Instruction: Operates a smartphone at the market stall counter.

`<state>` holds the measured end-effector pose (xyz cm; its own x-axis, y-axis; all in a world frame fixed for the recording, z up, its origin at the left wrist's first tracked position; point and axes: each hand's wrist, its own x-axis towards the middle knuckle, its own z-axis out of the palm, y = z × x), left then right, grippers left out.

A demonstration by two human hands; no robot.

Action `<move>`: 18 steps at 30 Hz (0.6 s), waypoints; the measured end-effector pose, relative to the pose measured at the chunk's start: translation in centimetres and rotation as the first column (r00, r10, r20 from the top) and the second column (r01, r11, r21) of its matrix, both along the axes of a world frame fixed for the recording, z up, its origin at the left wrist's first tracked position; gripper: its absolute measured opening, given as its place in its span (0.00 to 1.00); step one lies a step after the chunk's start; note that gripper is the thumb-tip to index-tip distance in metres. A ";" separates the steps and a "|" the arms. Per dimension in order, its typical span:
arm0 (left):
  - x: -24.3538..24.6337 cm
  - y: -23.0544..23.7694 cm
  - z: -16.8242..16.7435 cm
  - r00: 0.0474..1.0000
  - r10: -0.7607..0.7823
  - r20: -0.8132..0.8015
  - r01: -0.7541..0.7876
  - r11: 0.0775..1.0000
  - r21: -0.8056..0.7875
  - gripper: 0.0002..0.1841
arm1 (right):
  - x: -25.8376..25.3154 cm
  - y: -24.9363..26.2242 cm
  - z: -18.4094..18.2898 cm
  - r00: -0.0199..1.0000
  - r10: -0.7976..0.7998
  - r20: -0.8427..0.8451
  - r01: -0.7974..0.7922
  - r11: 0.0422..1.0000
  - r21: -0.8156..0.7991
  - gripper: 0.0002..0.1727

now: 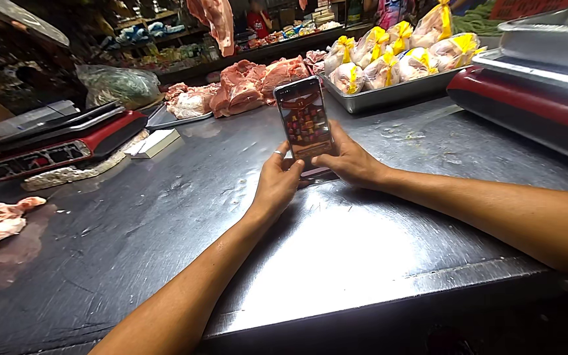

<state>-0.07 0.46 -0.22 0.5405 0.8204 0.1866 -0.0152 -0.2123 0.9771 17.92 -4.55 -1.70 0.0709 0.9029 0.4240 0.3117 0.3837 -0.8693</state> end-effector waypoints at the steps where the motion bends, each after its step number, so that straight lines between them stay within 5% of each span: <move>1: 0.0 -0.1 0.2 1.000 0.005 0.001 -0.005 1.000 -0.023 0.26 | 0.0 0.0 0.0 1.000 0.002 0.000 -0.002 1.000 0.003 0.42; 18: 0.0 -0.4 0.5 1.000 0.026 0.001 -0.026 0.999 -0.048 0.24 | 0.0 0.1 0.0 1.000 -0.001 -0.001 0.001 1.000 0.003 0.40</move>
<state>-0.07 0.05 0.29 0.5189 0.8420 0.1479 -0.0120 -0.1658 0.9861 17.89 -4.49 -1.69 0.0727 0.9015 0.4267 0.3109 0.3860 -0.8685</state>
